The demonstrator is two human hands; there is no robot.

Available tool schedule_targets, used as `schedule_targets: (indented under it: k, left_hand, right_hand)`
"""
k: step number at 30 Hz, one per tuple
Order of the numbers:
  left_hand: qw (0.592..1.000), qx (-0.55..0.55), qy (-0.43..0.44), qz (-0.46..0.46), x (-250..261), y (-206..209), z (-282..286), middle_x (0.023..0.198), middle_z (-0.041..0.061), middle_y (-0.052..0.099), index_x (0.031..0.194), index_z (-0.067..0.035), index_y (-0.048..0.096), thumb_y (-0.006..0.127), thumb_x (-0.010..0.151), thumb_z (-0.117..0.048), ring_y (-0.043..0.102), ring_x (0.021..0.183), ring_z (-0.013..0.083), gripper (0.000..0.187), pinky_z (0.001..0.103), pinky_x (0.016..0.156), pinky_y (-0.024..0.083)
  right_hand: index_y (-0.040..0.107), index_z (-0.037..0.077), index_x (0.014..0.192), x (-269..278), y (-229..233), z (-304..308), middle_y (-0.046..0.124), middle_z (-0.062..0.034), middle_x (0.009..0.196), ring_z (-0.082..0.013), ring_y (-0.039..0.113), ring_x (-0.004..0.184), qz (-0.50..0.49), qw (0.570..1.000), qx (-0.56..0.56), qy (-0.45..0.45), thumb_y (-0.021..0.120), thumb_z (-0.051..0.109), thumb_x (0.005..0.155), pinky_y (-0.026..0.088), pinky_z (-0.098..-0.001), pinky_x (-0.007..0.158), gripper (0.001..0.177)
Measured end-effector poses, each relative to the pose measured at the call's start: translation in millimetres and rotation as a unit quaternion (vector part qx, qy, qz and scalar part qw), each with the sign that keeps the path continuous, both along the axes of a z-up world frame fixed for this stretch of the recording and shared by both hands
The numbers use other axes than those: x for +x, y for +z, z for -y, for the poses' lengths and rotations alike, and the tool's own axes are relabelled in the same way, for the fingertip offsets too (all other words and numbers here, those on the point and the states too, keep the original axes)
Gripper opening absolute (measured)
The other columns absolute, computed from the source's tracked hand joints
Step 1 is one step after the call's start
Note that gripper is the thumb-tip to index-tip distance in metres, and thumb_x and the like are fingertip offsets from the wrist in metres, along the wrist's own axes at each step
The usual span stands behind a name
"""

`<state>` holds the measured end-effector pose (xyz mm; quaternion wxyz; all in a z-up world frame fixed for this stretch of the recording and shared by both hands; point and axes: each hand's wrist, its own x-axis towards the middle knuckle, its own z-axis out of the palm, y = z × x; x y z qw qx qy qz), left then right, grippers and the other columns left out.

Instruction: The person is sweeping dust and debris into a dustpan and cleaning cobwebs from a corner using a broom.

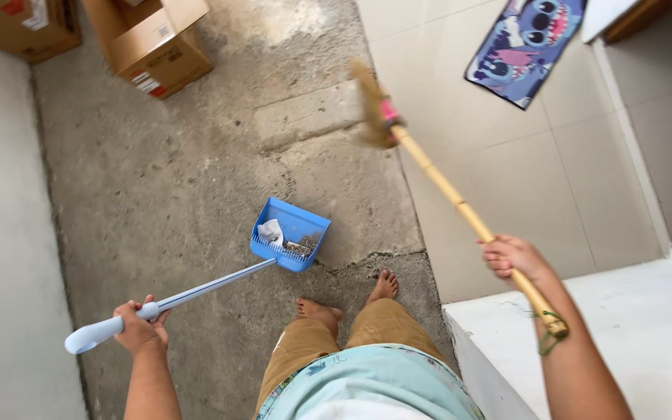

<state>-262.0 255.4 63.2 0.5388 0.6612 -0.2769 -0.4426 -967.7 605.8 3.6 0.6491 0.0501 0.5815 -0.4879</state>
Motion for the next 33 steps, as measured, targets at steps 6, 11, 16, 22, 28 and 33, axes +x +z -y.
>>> schedule_targets:
  k: [6, 11, 16, 22, 28, 33]
  left_hand:
    - [0.996, -0.019, 0.083, -0.038, 32.1, 7.0, -28.1, 0.097, 0.003, 0.055, 0.097, -0.014, 0.052, 0.056, 0.095, -0.023, 0.069, 0.100, 0.0286, 0.010, 0.069, 0.081, 0.059]
    - [0.989, -0.031, 0.132, -0.050, 45.5, 3.9, -62.5, 0.097, 0.003, 0.055, 0.097, -0.013, 0.053, 0.057, 0.094, -0.022, 0.070, 0.101, 0.0279, 0.010, 0.071, 0.082, 0.059]
    - [0.981, -0.023, 0.186, -0.042, 45.6, 2.1, -79.1, 0.098, 0.002, 0.055, 0.097, -0.014, 0.051, 0.056, 0.094, -0.024, 0.070, 0.101, 0.0272, 0.011, 0.072, 0.084, 0.056]
    - [0.980, -0.012, 0.196, -0.034, 42.9, -7.9, -87.4, 0.096, 0.002, 0.054, 0.096, -0.015, 0.051, 0.056, 0.093, -0.023, 0.070, 0.101, 0.0271, 0.010, 0.074, 0.086, 0.054]
    - [0.981, 0.008, 0.194, -0.024, 66.0, -17.1, -91.8, 0.099, 0.003, 0.058, 0.095, -0.013, 0.050, 0.057, 0.095, -0.022, 0.072, 0.105, 0.0281, 0.011, 0.072, 0.088, 0.055]
    - [0.978, -0.008, 0.201, -0.055, 117.8, -34.3, -117.0, 0.100, 0.002, 0.055, 0.098, -0.014, 0.050, 0.054, 0.098, -0.022, 0.070, 0.104, 0.0281, 0.009, 0.071, 0.085, 0.054]
  right_hand:
    - [0.047, 0.005, 0.102, -74.5, -62.0, 57.9, 0.041, 0.0009, 0.063, -0.0062, 0.035, 0.046, -0.109, 0.985, 0.134, -0.009, 0.050, 0.001, 0.095, 0.029, -0.0225, 0.038, 0.009]
    - [0.037, 0.009, 0.081, -110.9, -138.8, 153.2, 0.037, 0.0044, 0.057, -0.0051, 0.035, 0.044, -0.024, 0.987, 0.136, -0.088, 0.049, 0.005, 0.095, 0.031, -0.0222, 0.038, 0.018]
    - [0.032, 0.015, 0.076, -66.9, -190.3, 267.9, 0.034, 0.0055, 0.053, -0.0068, 0.033, 0.039, 0.075, 0.986, 0.118, -0.092, 0.049, 0.005, 0.091, 0.032, -0.0244, 0.036, 0.024]
    - [0.044, 0.004, 0.091, 22.8, -132.9, 317.7, 0.045, 0.0024, 0.063, -0.0049, 0.039, 0.045, -0.005, 0.991, 0.130, 0.042, 0.051, -0.001, 0.097, 0.034, -0.0206, 0.037, 0.010]
    - [0.058, -0.009, 0.127, 38.3, -37.8, 253.9, 0.048, 0.0023, 0.064, -0.0027, 0.036, 0.041, -0.037, 0.983, 0.016, 0.179, 0.053, 0.003, 0.096, 0.031, -0.0158, 0.033, 0.034]
    - [0.068, 0.012, 0.115, 85.8, -27.7, 135.5, 0.046, 0.0002, 0.061, -0.0059, 0.034, 0.039, -0.084, 0.984, 0.097, 0.126, 0.053, 0.014, 0.097, 0.030, -0.0218, 0.033, 0.024]
